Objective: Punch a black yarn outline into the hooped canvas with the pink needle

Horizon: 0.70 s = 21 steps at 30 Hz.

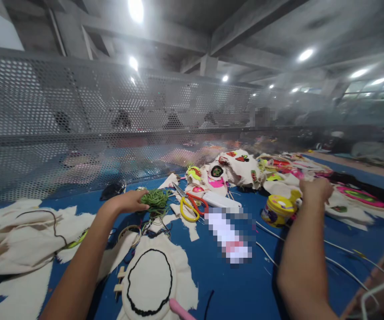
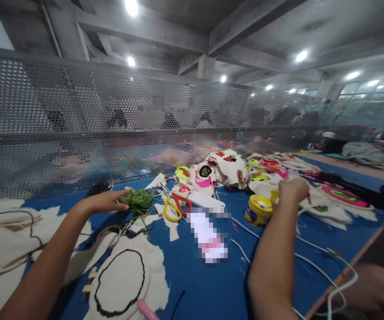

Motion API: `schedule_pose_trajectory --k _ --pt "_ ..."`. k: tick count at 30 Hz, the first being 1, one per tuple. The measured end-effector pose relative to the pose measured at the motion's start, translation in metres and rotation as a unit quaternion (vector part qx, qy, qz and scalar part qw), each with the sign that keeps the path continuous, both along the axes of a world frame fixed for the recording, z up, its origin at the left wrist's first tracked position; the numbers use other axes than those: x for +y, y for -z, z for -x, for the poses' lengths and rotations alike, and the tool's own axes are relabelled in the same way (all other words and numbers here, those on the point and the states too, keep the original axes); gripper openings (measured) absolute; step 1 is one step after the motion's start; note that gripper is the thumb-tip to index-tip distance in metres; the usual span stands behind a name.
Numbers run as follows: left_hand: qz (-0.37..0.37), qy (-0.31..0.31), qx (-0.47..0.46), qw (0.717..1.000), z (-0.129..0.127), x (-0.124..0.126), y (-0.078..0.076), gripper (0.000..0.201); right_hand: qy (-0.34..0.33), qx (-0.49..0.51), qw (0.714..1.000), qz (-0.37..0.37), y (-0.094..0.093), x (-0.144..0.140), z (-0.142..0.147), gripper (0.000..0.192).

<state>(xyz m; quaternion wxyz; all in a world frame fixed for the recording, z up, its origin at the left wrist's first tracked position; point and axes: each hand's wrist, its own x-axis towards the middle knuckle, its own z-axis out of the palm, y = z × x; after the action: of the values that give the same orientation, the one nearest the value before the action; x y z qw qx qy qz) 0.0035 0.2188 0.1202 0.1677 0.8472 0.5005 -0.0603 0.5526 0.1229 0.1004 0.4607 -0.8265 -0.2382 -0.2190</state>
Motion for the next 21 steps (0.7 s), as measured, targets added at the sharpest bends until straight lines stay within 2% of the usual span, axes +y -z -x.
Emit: schedule_pose_trajectory --k 2,3,4,6,7,8,9,10,12,14,16,18,21 --pt "-0.002 -0.002 0.002 1.000 0.000 0.001 0.000 0.069 -0.029 0.024 0.999 0.003 -0.015 0.015 0.023 0.027" --pt "-0.004 -0.002 0.001 1.000 0.000 0.001 0.000 0.069 -0.077 0.027 0.997 -0.005 -0.020 0.025 0.040 0.027" --pt "-0.006 -0.002 -0.001 1.000 0.000 0.001 0.000 0.070 -0.168 0.036 0.985 -0.015 -0.021 0.036 0.058 0.025" --pt "-0.007 0.002 -0.007 1.000 0.001 0.001 -0.001 0.070 -0.334 0.107 0.936 0.006 -0.011 0.060 0.096 0.025" --pt "-0.006 0.004 -0.011 1.000 0.002 0.001 -0.001 0.070 -0.383 0.129 0.913 0.056 0.000 0.072 0.114 0.024" --pt "-0.006 0.004 -0.014 1.000 0.003 0.001 -0.002 0.070 -0.404 0.127 0.897 0.126 0.013 0.082 0.129 0.021" --pt "-0.007 0.004 -0.016 1.000 0.005 0.000 -0.003 0.069 -0.397 0.114 0.888 0.203 0.028 0.091 0.142 0.016" --pt "-0.008 0.003 -0.018 1.000 0.006 0.000 -0.003 0.069 -0.385 0.112 0.888 0.224 0.041 0.098 0.150 0.012" --pt "-0.012 0.000 -0.017 1.000 0.008 0.000 -0.005 0.069 -0.363 0.108 0.894 0.238 0.061 0.106 0.158 0.016" --pt "-0.018 -0.004 -0.010 1.000 0.010 0.000 -0.007 0.069 -0.348 0.104 0.903 0.228 0.065 0.108 0.155 0.020" --pt "-0.022 -0.008 -0.003 1.000 0.010 0.000 -0.009 0.068 -0.343 0.098 0.910 0.211 0.056 0.107 0.148 0.023" --pt "-0.020 -0.011 0.001 1.000 0.009 -0.001 -0.010 0.069 -0.348 0.091 0.914 0.188 0.038 0.102 0.143 0.028" --pt "-0.018 -0.008 -0.003 1.000 0.008 -0.003 -0.013 0.070 -0.410 0.129 0.898 0.093 0.008 0.091 0.147 0.035"
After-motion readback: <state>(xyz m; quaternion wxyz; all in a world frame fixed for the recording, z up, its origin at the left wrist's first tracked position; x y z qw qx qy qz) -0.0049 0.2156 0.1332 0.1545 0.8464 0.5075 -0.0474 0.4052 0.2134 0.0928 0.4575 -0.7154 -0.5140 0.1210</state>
